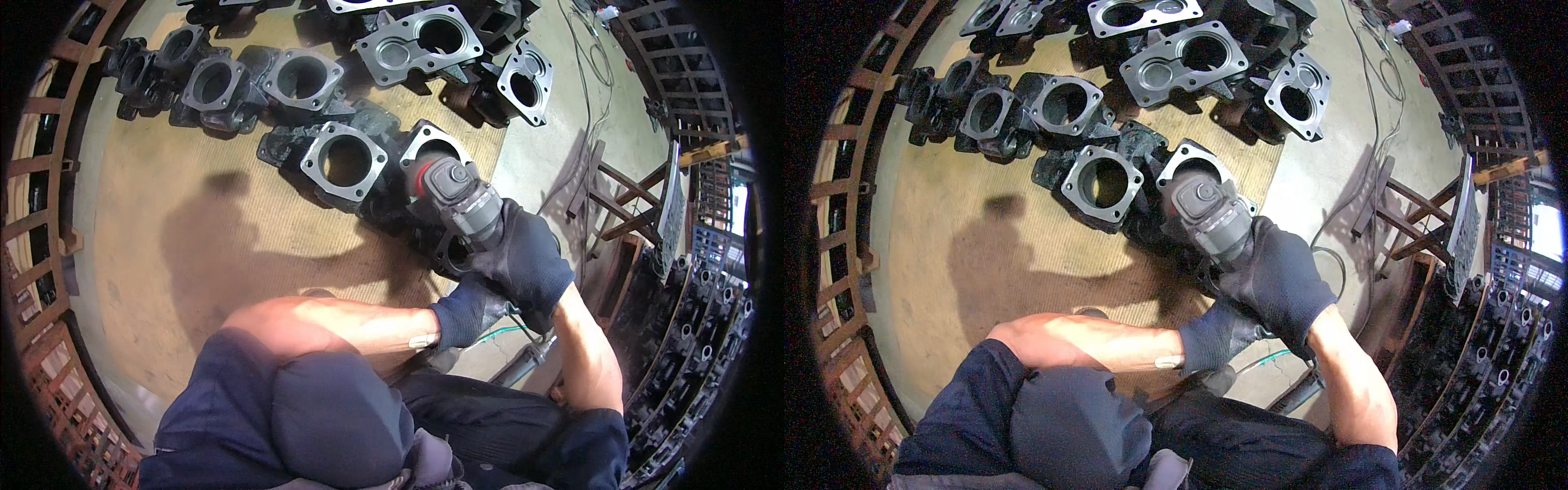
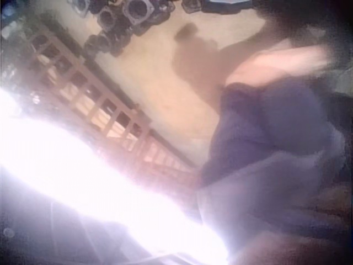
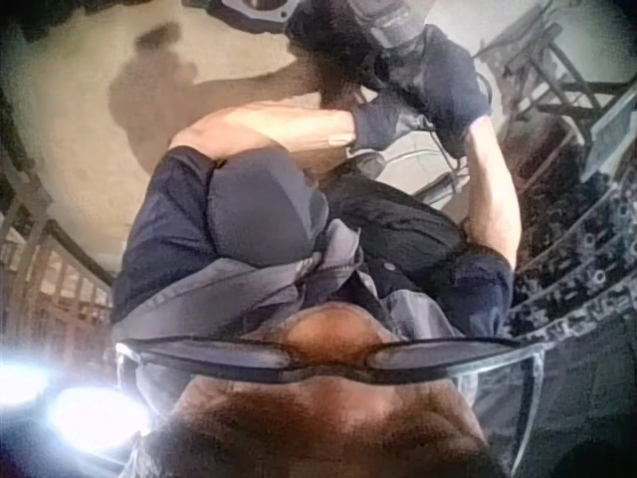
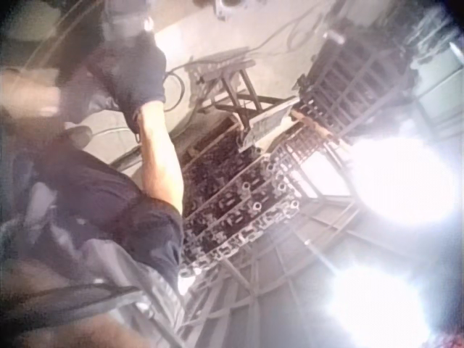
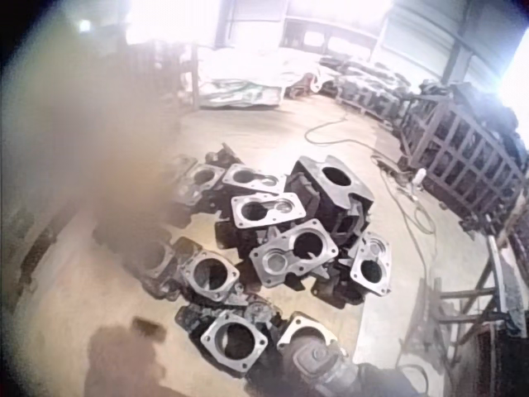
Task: The person sits on the floor and uses a handheld angle grinder to smooth the inner surfaces of several metal engine parts laid out on the floor. They reposition the parts as needed and continue grinding each one sequentially.
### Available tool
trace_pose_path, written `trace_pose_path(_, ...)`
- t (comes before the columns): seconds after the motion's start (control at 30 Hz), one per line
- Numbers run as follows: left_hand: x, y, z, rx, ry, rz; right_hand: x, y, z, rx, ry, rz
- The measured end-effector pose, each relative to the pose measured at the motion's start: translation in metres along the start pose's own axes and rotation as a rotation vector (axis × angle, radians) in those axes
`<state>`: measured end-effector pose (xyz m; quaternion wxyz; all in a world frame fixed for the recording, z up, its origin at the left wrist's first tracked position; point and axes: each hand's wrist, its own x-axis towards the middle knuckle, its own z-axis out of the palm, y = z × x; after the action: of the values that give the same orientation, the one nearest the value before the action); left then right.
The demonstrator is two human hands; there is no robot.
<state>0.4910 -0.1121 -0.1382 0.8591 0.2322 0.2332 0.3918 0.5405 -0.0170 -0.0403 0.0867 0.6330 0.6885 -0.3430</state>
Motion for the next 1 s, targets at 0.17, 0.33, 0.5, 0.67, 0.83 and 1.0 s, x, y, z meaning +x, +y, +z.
trace_pose_path(0.17,0.004,0.032,-0.022,0.544,0.002,0.137,0.025,-0.004,-0.004,0.000,0.009,-0.047)
trace_pose_path(0.33,0.022,0.024,-0.026,0.247,0.106,0.139,0.033,-0.013,-0.012,-0.041,0.099,-0.048)
trace_pose_path(0.5,0.005,-0.001,-0.009,-0.129,0.159,0.084,0.022,-0.005,-0.003,0.006,-0.046,-0.017)
trace_pose_path(0.67,0.008,0.031,-0.011,0.459,0.127,0.031,0.030,0.005,-0.004,0.034,-0.026,-0.075)
trace_pose_path(0.83,0.046,0.043,-0.026,0.350,0.090,0.143,0.051,0.002,-0.027,0.007,0.079,-0.042)
trace_pose_path(1.0,0.058,0.015,-0.014,0.290,-0.001,0.077,0.043,0.033,-0.026,-0.026,0.099,-0.016)
